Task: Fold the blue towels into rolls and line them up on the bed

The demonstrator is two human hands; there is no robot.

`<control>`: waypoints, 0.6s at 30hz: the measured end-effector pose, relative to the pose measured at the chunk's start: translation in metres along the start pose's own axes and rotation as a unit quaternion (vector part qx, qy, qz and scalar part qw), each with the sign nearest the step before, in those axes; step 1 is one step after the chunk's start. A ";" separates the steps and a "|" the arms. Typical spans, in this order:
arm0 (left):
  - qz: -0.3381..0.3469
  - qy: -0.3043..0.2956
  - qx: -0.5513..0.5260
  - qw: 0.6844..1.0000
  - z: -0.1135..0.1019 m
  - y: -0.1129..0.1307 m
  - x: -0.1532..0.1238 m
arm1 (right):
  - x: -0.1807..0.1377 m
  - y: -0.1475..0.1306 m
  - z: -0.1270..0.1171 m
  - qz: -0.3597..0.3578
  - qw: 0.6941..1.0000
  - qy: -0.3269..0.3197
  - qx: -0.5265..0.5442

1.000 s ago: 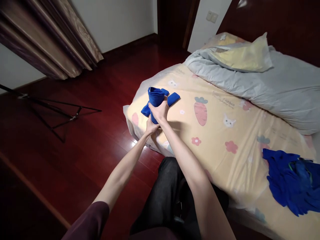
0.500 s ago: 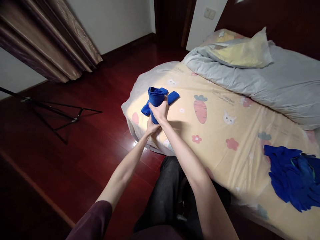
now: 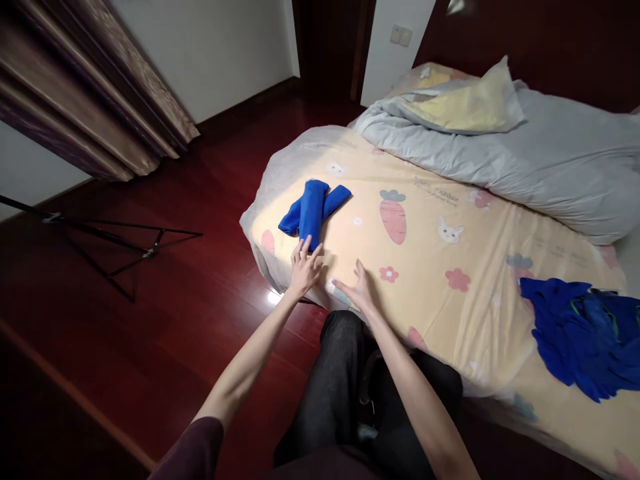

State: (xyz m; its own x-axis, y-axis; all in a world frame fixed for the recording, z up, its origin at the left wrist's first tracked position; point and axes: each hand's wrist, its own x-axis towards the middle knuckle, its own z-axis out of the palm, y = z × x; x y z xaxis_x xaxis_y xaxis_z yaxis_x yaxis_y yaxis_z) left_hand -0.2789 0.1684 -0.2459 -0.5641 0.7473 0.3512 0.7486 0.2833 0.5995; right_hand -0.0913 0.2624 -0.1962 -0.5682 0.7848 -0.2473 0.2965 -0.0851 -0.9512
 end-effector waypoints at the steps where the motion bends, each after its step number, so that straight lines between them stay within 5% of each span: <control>1: 0.021 -0.027 0.010 0.999 0.001 0.000 0.007 | -0.028 0.017 -0.013 0.013 1.000 -0.006 0.013; 4: 0.043 -0.065 0.019 0.997 -0.004 -0.002 0.030 | -0.115 0.066 -0.058 0.055 0.997 -0.005 0.047; 7: 0.059 -0.074 0.016 0.995 -0.020 0.003 0.039 | -0.194 0.105 -0.108 0.089 0.990 0.082 0.072; 10: 0.098 -0.078 0.010 0.992 -0.028 0.023 0.014 | -0.253 0.124 -0.156 0.110 0.967 0.193 0.126; 13: 0.115 -0.122 0.001 0.986 -0.017 0.060 -0.055 | -0.288 0.131 -0.209 0.118 0.922 0.314 0.196; 16: 0.132 -0.218 -0.047 0.966 -0.009 0.100 -0.170 | -0.305 0.135 -0.270 0.112 0.873 0.427 0.209; 18: 0.098 -0.223 -0.046 0.969 -0.012 0.119 -0.249 | -0.308 0.137 -0.310 0.100 0.847 0.477 0.213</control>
State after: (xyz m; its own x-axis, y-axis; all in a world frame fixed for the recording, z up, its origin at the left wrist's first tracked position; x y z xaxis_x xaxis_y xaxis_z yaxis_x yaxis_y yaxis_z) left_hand -0.0540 0.0090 -0.2533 -0.1919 0.9726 0.1314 0.7808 0.0702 0.6208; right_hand 0.3619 0.1990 -0.1932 0.3994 0.8500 -0.3434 -0.1059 -0.3293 -0.9383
